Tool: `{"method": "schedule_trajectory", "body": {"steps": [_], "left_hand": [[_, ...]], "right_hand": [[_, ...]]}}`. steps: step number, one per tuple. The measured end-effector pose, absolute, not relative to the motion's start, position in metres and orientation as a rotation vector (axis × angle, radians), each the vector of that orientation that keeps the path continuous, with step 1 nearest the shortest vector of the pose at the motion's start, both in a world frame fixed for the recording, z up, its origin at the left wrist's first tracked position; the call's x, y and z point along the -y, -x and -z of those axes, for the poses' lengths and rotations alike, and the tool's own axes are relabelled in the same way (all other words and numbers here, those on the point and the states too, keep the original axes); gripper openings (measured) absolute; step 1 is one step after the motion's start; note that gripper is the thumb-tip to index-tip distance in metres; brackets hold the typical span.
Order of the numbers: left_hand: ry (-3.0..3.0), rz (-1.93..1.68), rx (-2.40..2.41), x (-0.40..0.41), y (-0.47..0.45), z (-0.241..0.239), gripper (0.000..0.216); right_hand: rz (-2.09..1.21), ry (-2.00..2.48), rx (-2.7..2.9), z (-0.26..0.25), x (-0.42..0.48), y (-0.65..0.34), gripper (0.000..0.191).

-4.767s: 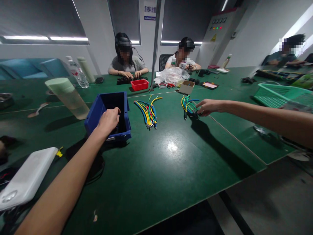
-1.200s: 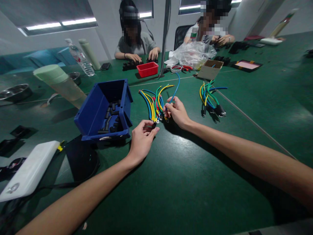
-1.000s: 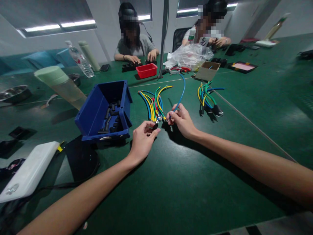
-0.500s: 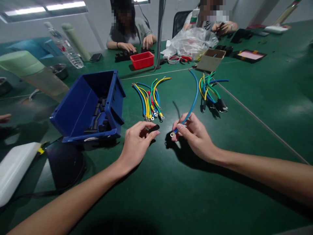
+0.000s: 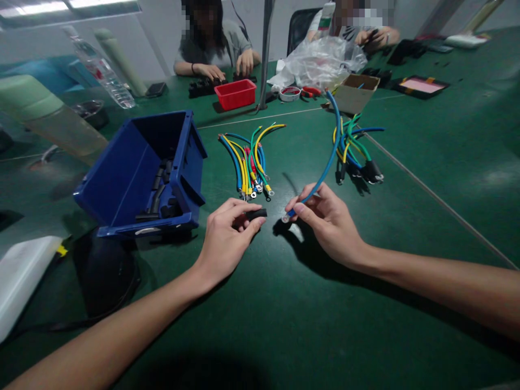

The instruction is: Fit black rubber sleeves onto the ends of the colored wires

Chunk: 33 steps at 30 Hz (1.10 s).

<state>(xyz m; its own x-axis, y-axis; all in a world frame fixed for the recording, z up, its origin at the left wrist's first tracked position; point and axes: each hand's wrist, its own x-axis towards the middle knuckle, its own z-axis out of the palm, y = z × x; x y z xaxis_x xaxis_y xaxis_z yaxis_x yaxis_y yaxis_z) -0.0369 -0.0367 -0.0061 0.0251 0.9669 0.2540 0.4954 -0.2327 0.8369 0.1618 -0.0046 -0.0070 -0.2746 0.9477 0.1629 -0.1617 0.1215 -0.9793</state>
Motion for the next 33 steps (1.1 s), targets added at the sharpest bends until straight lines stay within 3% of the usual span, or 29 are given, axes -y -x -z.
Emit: {"method": "schedule_trajectory", "body": {"steps": [15,33], "left_hand": [[-1.701,-1.079,-1.473,0.0373,0.0354,0.0088,0.023],[-1.733,-1.131,-1.401,0.0375,0.0362,0.0083,0.014]], "right_hand": [[-1.385,0.849,1.250,0.0126,0.0028,-0.1624,0.027],[-1.354,0.867,1.275,0.0147,0.0015,-0.1635,0.025]]}}
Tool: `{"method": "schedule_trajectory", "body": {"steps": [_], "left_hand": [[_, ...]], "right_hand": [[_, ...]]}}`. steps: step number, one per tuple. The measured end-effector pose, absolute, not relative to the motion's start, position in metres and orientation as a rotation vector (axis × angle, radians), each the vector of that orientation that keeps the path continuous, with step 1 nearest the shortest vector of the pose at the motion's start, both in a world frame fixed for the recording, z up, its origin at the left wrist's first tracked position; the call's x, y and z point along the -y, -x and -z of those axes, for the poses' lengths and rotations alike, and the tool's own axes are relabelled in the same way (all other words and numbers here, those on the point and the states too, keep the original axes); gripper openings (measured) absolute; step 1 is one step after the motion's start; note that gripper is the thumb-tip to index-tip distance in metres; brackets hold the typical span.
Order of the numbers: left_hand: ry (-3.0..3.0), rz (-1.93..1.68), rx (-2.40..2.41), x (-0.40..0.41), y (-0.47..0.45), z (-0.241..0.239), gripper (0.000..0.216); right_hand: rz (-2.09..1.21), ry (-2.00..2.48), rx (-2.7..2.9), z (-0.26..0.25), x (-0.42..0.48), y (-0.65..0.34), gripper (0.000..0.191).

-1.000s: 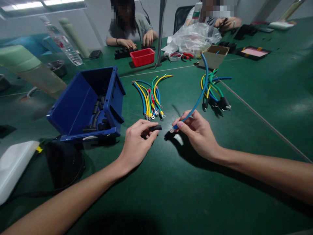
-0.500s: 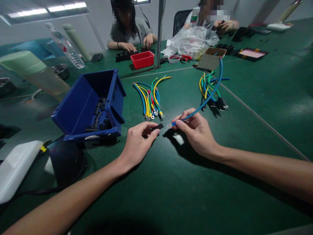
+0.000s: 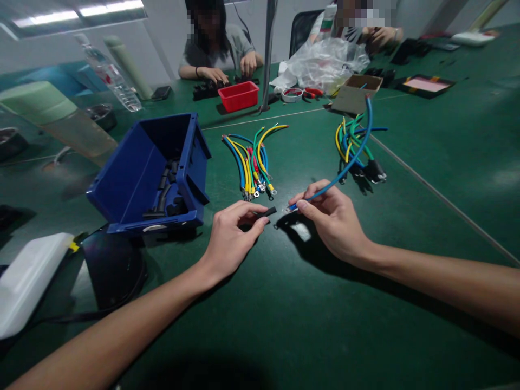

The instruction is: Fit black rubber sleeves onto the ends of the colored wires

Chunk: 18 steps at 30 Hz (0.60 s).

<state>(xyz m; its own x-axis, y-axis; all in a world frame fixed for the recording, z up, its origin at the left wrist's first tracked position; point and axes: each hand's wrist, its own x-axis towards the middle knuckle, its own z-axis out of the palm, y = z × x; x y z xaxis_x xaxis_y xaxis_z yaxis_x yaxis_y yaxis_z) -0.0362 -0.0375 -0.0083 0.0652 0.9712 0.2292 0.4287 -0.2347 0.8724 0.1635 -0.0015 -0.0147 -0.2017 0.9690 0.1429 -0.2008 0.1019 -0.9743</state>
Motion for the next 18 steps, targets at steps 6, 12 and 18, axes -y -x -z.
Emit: {"method": "schedule_trajectory", "body": {"steps": [6,12,18], "left_hand": [[-1.729,-1.142,-1.406,0.0372,0.0363,0.0094,0.013],[-1.689,-1.149,-1.400,0.0374,0.0370,0.0113,0.017],[-1.708,-1.162,-1.399,0.0374,0.0368,0.0101,0.017]], "right_hand": [[-1.361,0.868,1.262,0.0148,0.0011,-0.1634,0.026],[-1.338,0.866,1.257,0.0162,-0.0001,-0.1638,0.023],[-1.345,0.866,1.263,0.0175,-0.0003,-0.1638,0.022]]}}
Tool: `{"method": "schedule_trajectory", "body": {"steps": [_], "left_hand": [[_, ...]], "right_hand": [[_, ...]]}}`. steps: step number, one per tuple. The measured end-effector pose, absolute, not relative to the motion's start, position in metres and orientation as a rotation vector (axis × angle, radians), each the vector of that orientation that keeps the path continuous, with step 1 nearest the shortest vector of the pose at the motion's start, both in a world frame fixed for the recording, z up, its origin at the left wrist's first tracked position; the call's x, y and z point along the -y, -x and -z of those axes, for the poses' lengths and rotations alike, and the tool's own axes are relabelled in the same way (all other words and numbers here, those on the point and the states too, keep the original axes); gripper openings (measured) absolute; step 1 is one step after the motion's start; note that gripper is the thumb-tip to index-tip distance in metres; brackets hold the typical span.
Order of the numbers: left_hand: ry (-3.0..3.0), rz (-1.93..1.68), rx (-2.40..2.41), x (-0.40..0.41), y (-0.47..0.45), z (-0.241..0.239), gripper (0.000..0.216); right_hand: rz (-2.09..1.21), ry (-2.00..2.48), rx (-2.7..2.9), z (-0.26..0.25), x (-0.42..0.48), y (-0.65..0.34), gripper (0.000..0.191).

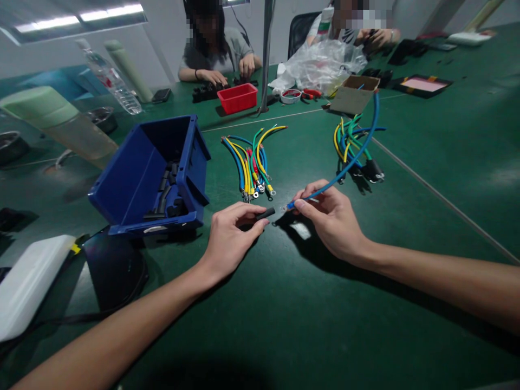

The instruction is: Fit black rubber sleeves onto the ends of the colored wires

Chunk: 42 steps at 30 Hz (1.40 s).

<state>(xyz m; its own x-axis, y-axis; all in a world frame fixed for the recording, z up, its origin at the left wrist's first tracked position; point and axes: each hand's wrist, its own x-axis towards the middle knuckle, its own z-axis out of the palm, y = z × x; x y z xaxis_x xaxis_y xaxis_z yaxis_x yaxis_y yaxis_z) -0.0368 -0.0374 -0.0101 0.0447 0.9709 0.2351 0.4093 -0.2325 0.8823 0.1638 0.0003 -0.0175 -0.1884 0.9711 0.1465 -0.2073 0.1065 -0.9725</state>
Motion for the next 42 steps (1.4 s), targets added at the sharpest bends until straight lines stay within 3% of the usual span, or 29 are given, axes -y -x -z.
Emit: {"method": "schedule_trajectory", "body": {"steps": [42], "left_hand": [[-1.615,-1.099,-1.389,0.0362,0.0359,0.0066,0.017]], "right_hand": [[-1.373,0.851,1.203,0.0168,-0.0010,-0.1641,0.021]]}}
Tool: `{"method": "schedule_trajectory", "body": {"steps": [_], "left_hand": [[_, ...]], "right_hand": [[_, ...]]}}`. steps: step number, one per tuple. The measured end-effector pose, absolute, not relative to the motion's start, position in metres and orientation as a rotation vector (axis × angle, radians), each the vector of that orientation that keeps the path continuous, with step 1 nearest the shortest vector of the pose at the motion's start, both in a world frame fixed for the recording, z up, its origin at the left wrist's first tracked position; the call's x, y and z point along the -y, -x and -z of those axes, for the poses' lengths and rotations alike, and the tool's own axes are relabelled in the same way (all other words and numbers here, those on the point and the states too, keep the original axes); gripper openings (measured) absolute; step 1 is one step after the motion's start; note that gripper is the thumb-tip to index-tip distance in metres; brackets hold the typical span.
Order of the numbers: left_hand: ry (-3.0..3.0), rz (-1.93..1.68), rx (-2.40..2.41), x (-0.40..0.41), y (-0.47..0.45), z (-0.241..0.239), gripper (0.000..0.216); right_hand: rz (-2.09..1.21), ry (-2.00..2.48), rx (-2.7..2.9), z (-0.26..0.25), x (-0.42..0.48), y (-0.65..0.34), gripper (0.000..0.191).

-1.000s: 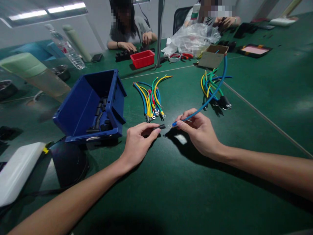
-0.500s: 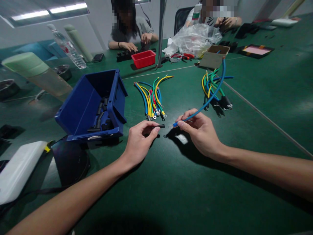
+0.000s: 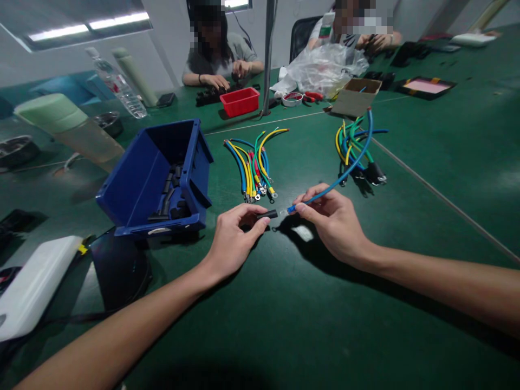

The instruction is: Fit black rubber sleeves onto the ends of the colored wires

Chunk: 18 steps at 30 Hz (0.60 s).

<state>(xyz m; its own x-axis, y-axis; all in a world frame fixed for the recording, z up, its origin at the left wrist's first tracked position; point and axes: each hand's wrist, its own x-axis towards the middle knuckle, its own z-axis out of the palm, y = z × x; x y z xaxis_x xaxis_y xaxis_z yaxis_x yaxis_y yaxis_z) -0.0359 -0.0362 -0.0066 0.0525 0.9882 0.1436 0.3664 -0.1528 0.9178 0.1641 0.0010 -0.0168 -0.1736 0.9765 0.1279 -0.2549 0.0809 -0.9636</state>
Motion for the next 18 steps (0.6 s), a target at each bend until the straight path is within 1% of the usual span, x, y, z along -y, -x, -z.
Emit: {"method": "schedule_trajectory", "body": {"steps": [10,18], "left_hand": [[-1.484,-1.128,-1.338,0.0362,0.0366,0.0092,0.015],[-1.487,-1.141,-1.327,0.0363,0.0362,0.0092,0.010]], "right_hand": [[-1.384,0.840,1.181,0.0195,-0.0010,-0.1642,0.027],[-1.401,0.864,1.246,0.0115,0.0027,-0.1649,0.023]]}}
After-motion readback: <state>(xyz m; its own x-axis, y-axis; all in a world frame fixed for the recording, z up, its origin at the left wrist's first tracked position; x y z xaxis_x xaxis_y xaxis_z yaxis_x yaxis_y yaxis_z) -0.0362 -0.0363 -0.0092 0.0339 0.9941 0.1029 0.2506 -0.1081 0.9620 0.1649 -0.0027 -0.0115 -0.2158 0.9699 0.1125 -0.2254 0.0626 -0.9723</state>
